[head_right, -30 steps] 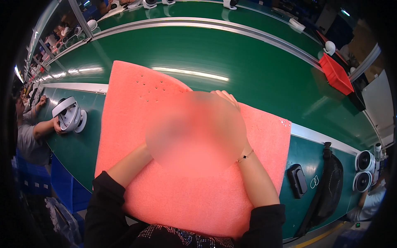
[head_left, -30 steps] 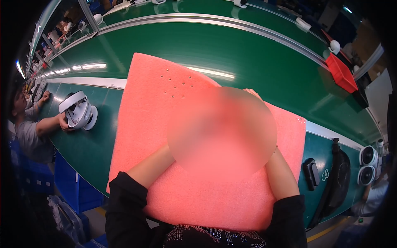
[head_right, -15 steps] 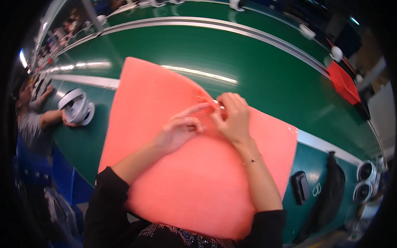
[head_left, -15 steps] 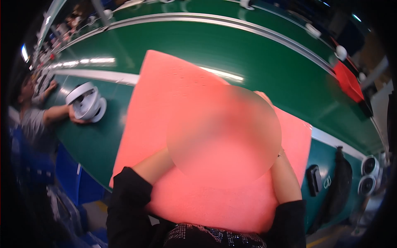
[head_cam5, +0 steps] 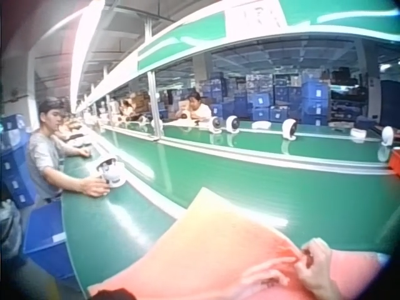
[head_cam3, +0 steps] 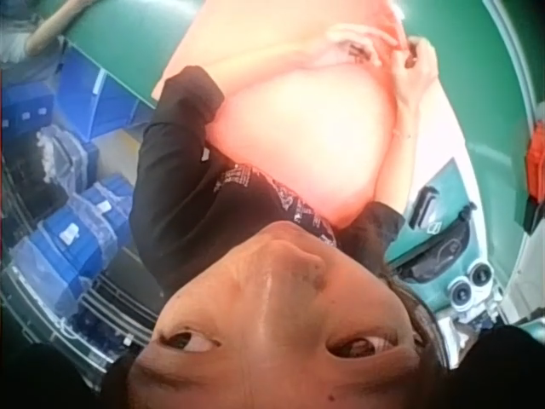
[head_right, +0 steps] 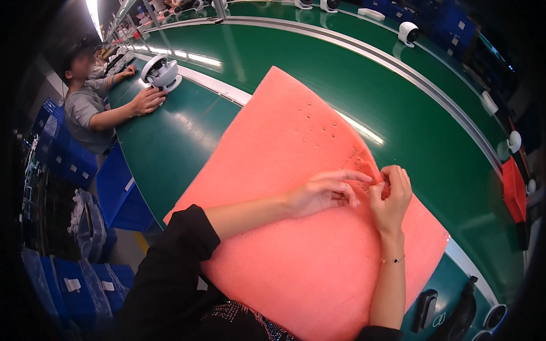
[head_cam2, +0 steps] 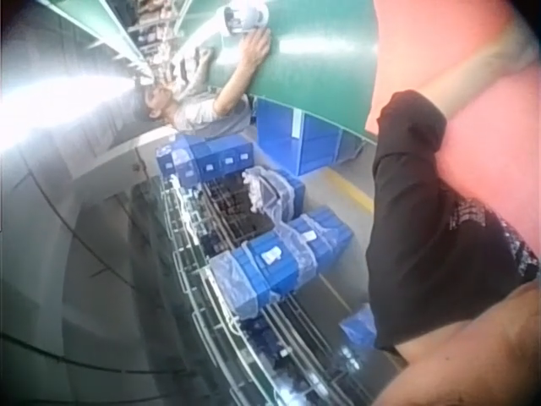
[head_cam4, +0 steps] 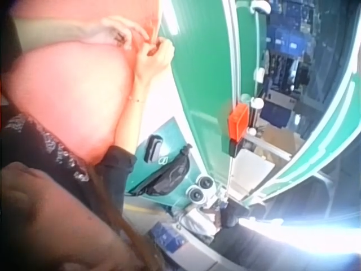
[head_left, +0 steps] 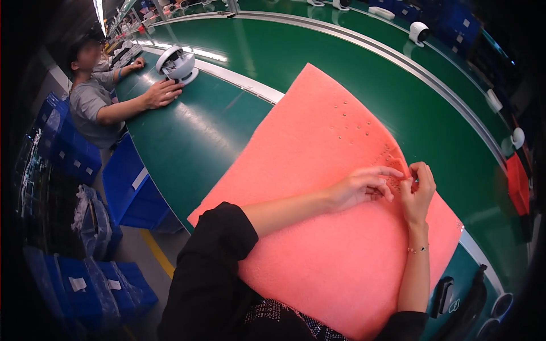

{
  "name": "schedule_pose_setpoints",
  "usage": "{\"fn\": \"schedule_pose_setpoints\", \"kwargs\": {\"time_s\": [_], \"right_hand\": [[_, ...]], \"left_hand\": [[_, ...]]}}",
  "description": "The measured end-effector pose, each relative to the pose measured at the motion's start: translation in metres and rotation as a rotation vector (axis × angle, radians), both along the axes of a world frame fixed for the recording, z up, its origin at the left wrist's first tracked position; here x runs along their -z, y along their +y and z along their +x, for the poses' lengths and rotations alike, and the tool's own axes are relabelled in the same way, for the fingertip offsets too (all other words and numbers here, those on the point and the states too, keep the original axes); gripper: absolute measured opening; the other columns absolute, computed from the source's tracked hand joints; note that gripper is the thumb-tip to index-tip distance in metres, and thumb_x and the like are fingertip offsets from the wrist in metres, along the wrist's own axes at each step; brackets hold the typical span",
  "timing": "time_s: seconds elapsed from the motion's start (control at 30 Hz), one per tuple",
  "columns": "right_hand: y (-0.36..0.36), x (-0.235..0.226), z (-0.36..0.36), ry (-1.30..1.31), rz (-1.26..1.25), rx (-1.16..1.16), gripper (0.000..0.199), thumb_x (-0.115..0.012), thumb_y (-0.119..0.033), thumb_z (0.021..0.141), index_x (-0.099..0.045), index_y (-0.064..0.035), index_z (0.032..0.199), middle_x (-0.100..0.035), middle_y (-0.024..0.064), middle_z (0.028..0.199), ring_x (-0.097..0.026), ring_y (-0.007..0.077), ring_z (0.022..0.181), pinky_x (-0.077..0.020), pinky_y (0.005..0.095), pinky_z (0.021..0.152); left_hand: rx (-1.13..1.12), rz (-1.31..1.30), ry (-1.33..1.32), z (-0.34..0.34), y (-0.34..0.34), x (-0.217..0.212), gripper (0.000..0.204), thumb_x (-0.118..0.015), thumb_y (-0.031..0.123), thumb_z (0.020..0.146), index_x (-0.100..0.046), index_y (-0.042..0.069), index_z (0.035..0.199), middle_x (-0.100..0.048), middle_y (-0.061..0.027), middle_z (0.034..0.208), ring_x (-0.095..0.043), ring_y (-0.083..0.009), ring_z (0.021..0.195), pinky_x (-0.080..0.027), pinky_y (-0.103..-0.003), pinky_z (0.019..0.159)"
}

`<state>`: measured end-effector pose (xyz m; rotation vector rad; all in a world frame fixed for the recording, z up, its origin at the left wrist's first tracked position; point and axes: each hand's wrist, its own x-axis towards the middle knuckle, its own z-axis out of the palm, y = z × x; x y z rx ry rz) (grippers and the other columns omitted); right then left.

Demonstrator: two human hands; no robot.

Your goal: The worker is picking and sorting small white components from a foam mat on an assembly line.

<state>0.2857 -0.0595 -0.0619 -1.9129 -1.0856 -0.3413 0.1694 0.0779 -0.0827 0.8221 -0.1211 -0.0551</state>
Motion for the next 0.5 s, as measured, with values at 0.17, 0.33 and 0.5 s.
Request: {"fn": "schedule_pose_setpoints", "kwargs": {"time_s": [0.17,0.33,0.5], "right_hand": [[-0.0007,0.0003,0.0019,-0.009,0.002,-0.014,0.01,-0.048,0.002,0.065,-0.046,0.0007,0.075,-0.04,0.0094,0.066,-0.039,0.0209,0.057,-0.0315,0.0323,0.05],[-0.0039,0.0012,0.0038,-0.001,-0.009,-0.007,0.011,-0.048,0.002,0.064,-0.046,0.001,0.075,-0.04,0.0099,0.066,-0.039,0.0216,0.058,-0.0318,0.0327,0.051],[-0.0037,0.0015,0.0053,-0.006,-0.004,-0.016,0.011,-0.047,0.003,0.064,-0.046,0.0012,0.075,-0.041,0.0105,0.067,-0.04,0.0225,0.059,-0.0325,0.0331,0.052]], "left_hand": [[-0.004,0.017,-0.004,-0.0001,-0.0001,-0.0019,0.043,-0.043,0.018,0.092,-0.043,0.001,0.131,-0.059,-0.0076,0.091,-0.054,-0.0137,0.093,-0.039,-0.028,0.088],[0.004,0.021,-0.014,0.0031,-0.0022,0.0001,0.041,-0.042,0.018,0.092,-0.045,0.001,0.129,-0.06,-0.0079,0.091,-0.054,-0.0141,0.094,-0.039,-0.029,0.088],[-0.007,0.036,-0.001,0.0013,-0.0028,-0.0035,0.04,-0.042,0.018,0.092,-0.046,0.002,0.127,-0.06,-0.0074,0.091,-0.054,-0.0139,0.094,-0.039,-0.029,0.088]]}}
